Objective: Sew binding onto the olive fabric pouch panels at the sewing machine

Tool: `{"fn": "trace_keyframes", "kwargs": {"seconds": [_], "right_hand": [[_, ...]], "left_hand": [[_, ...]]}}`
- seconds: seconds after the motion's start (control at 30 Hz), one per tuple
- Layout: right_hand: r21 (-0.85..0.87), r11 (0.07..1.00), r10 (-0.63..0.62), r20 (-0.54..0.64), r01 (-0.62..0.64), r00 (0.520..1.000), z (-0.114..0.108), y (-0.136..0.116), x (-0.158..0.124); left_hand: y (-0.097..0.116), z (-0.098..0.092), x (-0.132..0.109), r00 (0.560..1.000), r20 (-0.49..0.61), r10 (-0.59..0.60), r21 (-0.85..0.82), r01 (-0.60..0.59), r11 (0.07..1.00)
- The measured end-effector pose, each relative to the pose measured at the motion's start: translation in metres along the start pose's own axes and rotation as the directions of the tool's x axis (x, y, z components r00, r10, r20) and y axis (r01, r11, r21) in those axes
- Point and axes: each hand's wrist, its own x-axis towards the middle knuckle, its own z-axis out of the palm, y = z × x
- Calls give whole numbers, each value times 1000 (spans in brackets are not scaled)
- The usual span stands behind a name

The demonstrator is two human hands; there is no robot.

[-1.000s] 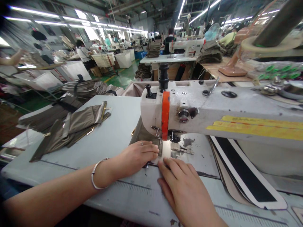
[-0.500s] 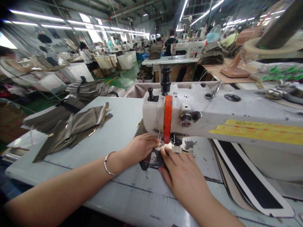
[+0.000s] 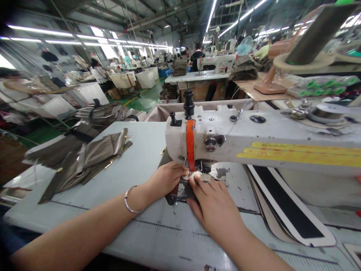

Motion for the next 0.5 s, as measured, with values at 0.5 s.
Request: {"fn": "trace_keyframes", "kwargs": {"seconds": [0.5], "right_hand": [[88, 996, 19, -59, -14, 998, -13, -10, -2]], "left_hand": [[-1, 1, -3, 998, -63, 22, -38, -25, 999]]}}
